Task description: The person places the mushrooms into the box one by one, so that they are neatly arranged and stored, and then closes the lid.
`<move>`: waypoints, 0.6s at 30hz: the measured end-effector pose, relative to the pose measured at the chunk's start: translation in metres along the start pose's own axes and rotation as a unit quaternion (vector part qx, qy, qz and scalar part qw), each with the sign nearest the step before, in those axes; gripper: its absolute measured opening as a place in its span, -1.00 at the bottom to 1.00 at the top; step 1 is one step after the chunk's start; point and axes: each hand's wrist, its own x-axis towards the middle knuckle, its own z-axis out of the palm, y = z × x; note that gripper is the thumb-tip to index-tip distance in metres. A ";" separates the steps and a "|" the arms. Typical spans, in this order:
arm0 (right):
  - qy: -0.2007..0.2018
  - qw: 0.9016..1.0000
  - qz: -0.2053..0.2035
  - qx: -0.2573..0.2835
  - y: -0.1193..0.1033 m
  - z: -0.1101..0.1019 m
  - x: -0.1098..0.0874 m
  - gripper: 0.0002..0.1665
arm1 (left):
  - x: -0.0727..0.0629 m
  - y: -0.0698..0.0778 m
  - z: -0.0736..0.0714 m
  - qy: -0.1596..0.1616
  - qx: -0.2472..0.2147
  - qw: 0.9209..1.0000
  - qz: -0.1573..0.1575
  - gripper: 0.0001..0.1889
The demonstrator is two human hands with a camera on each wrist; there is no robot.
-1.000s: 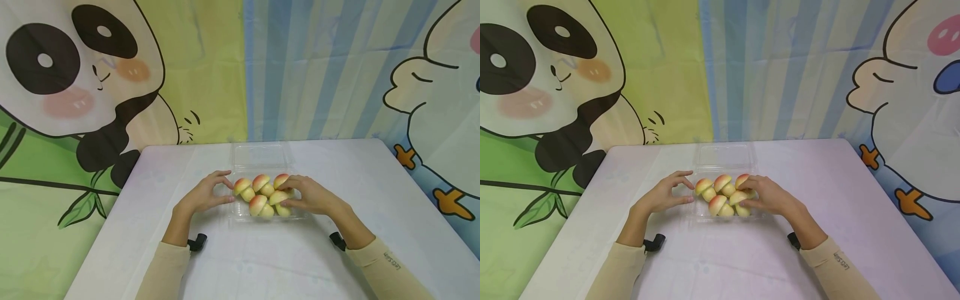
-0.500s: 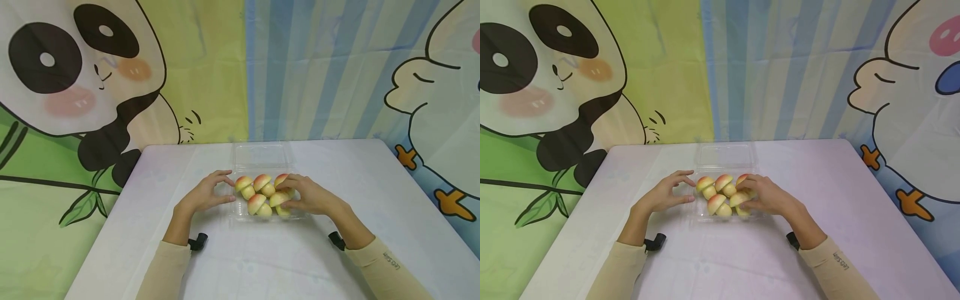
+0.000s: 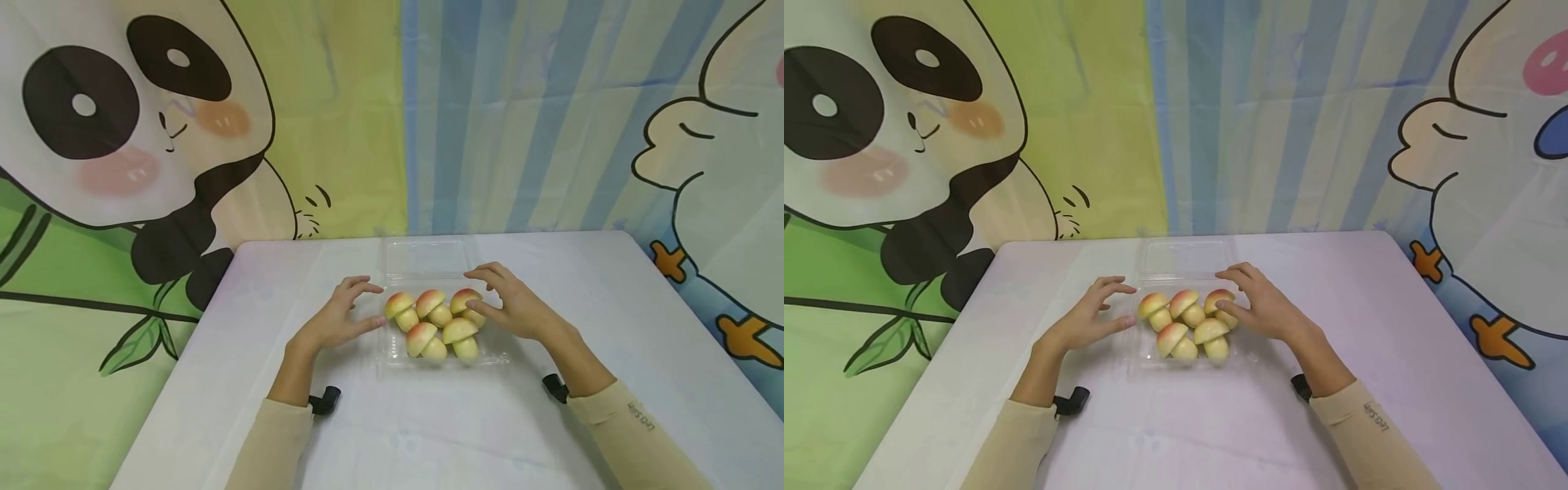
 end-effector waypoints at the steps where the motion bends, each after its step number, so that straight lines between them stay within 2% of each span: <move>1: 0.001 1.000 0.004 0.000 0.002 0.000 0.000 -0.41 | 0.000 -0.001 0.000 0.000 0.001 1.000 0.000 -0.34; 7: -0.002 0.999 0.038 -0.004 0.016 -0.003 0.004 -0.38 | 0.001 -0.005 0.002 -0.003 -0.005 1.000 0.011 -0.28; 11: -0.013 0.996 0.093 0.006 0.024 -0.007 0.010 -0.27 | 0.002 -0.005 0.003 -0.005 -0.004 1.000 0.012 -0.27; 14: -0.034 0.988 0.150 0.033 0.028 -0.010 0.017 -0.17 | 0.002 -0.006 0.003 -0.009 0.003 1.000 0.007 -0.27; 18: -0.067 0.970 0.216 0.091 0.036 -0.009 0.026 -0.02 | 0.001 -0.005 0.003 -0.006 0.002 1.000 0.003 -0.31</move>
